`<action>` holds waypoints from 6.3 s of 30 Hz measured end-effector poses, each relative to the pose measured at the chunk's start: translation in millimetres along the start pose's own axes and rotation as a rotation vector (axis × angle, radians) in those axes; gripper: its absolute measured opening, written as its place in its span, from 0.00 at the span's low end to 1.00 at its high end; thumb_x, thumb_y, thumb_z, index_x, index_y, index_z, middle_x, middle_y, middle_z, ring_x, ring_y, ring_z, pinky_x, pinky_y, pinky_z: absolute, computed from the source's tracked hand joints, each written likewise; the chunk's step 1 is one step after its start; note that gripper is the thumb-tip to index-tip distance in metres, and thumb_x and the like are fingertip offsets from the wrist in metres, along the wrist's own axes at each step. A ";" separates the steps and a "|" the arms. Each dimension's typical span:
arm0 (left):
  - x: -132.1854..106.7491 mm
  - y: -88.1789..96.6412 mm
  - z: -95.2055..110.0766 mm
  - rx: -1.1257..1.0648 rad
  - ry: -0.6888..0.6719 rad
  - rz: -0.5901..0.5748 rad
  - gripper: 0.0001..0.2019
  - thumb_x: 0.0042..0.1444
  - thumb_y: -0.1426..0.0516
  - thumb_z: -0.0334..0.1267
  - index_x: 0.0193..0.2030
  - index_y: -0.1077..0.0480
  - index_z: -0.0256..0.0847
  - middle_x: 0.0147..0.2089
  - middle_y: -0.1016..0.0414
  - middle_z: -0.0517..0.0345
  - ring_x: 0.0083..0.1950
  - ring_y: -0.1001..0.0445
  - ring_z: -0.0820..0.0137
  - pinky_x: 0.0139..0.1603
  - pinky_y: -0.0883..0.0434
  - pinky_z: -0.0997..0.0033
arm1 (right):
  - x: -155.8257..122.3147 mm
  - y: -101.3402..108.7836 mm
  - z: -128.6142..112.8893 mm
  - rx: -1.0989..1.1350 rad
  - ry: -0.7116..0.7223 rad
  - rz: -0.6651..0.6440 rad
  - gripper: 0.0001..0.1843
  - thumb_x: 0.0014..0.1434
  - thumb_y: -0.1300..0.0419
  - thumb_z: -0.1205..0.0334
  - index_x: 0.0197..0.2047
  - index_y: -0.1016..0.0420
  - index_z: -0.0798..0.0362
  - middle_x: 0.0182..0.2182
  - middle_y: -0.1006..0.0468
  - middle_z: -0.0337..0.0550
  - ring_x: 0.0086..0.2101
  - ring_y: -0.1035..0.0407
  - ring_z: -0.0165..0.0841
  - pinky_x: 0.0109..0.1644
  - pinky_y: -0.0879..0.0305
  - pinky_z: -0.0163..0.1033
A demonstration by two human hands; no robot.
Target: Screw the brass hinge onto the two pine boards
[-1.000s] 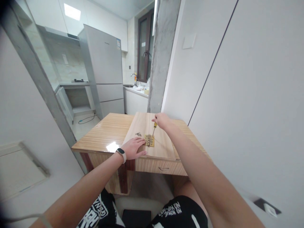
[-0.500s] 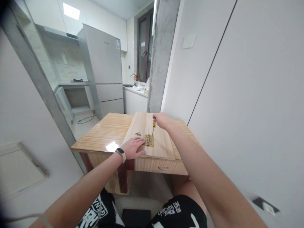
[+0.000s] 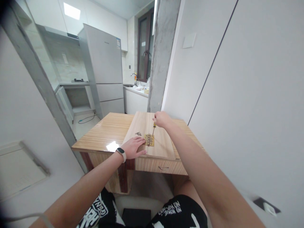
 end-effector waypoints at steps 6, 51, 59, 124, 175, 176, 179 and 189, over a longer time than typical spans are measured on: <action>-0.2 1.9 0.5 0.002 -0.001 0.001 0.34 0.65 0.47 0.63 0.65 0.30 0.37 0.64 0.26 0.42 0.67 0.33 0.52 0.69 0.36 0.49 | -3.6 -7.5 -0.4 0.040 -0.062 0.072 0.14 0.70 0.44 0.57 0.46 0.18 0.53 0.44 0.16 0.53 0.44 0.23 0.39 0.48 0.35 0.37; -1.0 -0.6 -1.9 0.010 -0.001 0.008 0.33 0.65 0.47 0.63 0.65 0.30 0.38 0.64 0.26 0.43 0.68 0.33 0.53 0.68 0.35 0.50 | 1.0 -6.7 12.6 0.052 0.146 -0.043 0.13 0.68 0.41 0.65 0.53 0.19 0.52 0.46 0.16 0.49 0.46 0.23 0.37 0.48 0.36 0.35; -1.4 -0.1 -0.5 0.009 -0.004 0.006 0.33 0.65 0.47 0.63 0.65 0.30 0.38 0.64 0.26 0.43 0.67 0.32 0.53 0.67 0.34 0.49 | 8.4 -8.9 17.8 -0.069 0.134 -0.090 0.12 0.67 0.40 0.63 0.51 0.19 0.52 0.46 0.17 0.52 0.46 0.23 0.39 0.45 0.35 0.36; 0.1 2.7 1.6 -0.007 -0.002 0.000 0.35 0.65 0.47 0.63 0.65 0.30 0.37 0.63 0.25 0.41 0.67 0.33 0.52 0.69 0.36 0.48 | 8.0 2.1 -8.6 -0.172 0.024 -0.170 0.18 0.67 0.43 0.59 0.50 0.17 0.61 0.49 0.19 0.67 0.50 0.23 0.50 0.51 0.29 0.45; 0.0 2.6 0.9 0.017 0.004 0.005 0.34 0.64 0.47 0.63 0.65 0.30 0.38 0.62 0.25 0.43 0.67 0.32 0.52 0.68 0.35 0.49 | -0.5 4.5 -0.2 -0.231 0.076 -0.183 0.19 0.71 0.48 0.57 0.50 0.20 0.60 0.48 0.18 0.63 0.50 0.23 0.46 0.51 0.31 0.41; 0.0 2.3 0.9 0.017 0.003 0.006 0.34 0.64 0.47 0.63 0.65 0.30 0.38 0.62 0.25 0.42 0.67 0.32 0.52 0.68 0.35 0.49 | -0.8 5.0 -2.4 -0.232 0.070 -0.182 0.19 0.70 0.48 0.57 0.50 0.19 0.60 0.48 0.18 0.63 0.51 0.23 0.46 0.51 0.30 0.42; -0.1 2.3 1.2 0.017 0.002 0.008 0.34 0.65 0.47 0.63 0.65 0.30 0.38 0.63 0.25 0.42 0.67 0.32 0.52 0.68 0.35 0.49 | 0.4 5.4 -7.6 -0.201 -0.001 -0.179 0.20 0.69 0.47 0.57 0.51 0.19 0.61 0.50 0.18 0.64 0.50 0.23 0.47 0.50 0.29 0.42; -0.7 2.4 0.1 0.007 0.012 0.002 0.34 0.64 0.46 0.63 0.65 0.30 0.39 0.64 0.26 0.44 0.67 0.33 0.52 0.68 0.35 0.48 | -2.2 2.1 -15.0 -0.120 0.091 -0.107 0.16 0.72 0.47 0.59 0.50 0.21 0.55 0.48 0.18 0.57 0.50 0.24 0.41 0.50 0.33 0.38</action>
Point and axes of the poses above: each hand's wrist, its own x-axis towards the middle knuckle, its own y-axis out of the back of the hand, z = x × y, the point moved 2 cm from there along x, towards the middle knuckle
